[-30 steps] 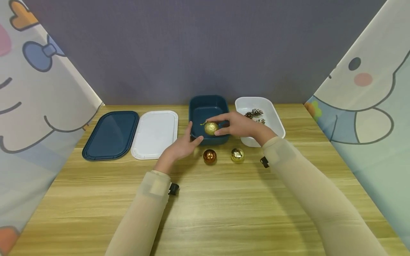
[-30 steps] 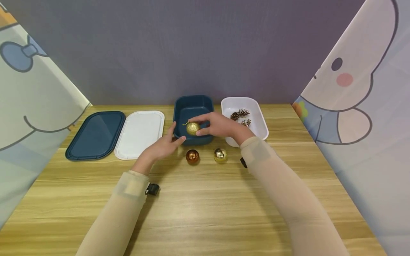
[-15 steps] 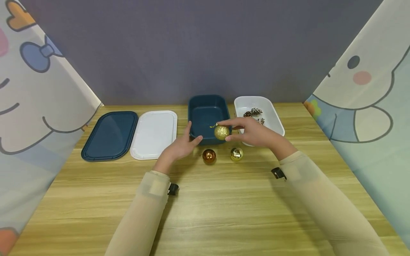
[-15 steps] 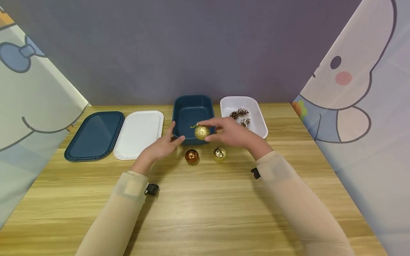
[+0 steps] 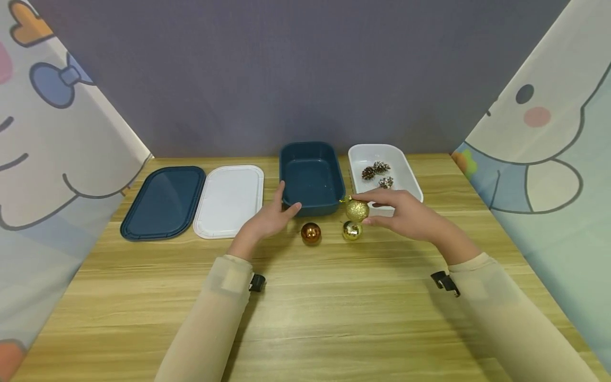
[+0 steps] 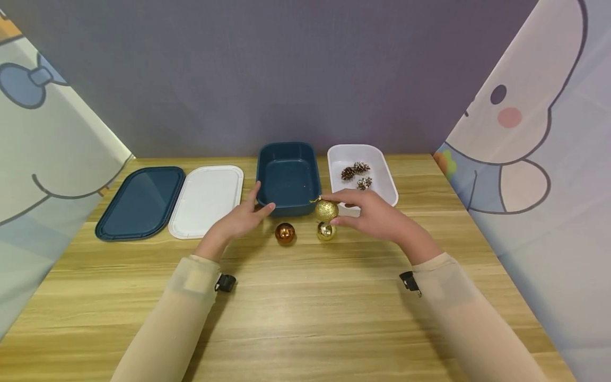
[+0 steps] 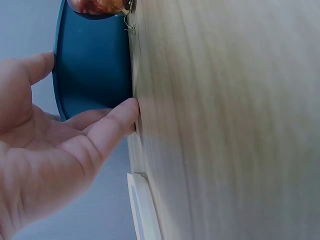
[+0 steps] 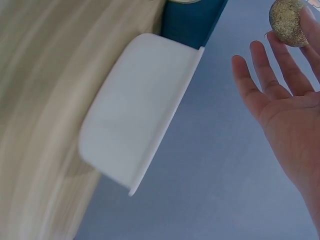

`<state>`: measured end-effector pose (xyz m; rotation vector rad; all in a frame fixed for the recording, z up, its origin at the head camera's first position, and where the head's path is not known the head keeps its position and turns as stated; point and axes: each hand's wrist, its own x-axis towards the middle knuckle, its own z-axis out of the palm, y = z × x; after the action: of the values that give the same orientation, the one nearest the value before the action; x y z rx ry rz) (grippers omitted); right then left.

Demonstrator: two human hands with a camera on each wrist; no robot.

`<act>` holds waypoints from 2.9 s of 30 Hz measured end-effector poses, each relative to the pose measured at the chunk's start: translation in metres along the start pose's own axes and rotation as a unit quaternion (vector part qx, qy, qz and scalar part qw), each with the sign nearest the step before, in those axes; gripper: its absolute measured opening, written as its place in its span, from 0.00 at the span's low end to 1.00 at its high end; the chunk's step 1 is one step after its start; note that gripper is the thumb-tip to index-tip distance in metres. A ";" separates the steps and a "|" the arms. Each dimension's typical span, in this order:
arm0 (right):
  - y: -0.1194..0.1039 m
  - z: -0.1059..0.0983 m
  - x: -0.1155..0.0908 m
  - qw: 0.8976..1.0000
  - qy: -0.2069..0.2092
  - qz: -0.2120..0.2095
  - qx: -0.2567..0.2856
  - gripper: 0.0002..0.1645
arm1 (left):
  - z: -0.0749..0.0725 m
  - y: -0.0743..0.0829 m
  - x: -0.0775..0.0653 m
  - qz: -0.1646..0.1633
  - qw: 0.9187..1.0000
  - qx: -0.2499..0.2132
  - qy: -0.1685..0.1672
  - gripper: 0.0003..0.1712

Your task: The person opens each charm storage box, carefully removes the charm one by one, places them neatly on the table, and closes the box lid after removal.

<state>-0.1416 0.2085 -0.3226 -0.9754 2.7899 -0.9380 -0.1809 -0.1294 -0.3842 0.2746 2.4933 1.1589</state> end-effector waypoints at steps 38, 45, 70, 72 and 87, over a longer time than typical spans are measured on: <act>0.060 0.003 -0.075 0.995 0.013 0.056 -0.077 0.32 | 0.002 0.000 0.001 -0.009 1.000 0.012 0.006 0.53; 0.068 0.006 -0.077 0.995 0.006 0.049 -0.081 0.31 | 0.002 0.000 -0.001 -0.014 1.000 -0.003 0.008 0.53; 0.081 0.004 -0.077 0.994 -0.011 0.106 -0.025 0.33 | -0.001 0.004 -0.001 -0.012 1.000 0.006 0.007 0.53; 0.081 0.003 -0.076 0.994 -0.009 0.103 -0.023 0.34 | -0.001 0.004 -0.001 -0.013 1.000 0.007 0.008 0.53; 0.080 -0.001 -0.073 0.990 -0.030 0.133 -0.028 0.40 | 0.000 0.002 0.002 -0.017 1.000 0.015 0.006 0.53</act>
<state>-0.1277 0.3009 -0.3778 -0.6037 2.8140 -0.7852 -0.1823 -0.1280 -0.3833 0.2337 2.5179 1.1155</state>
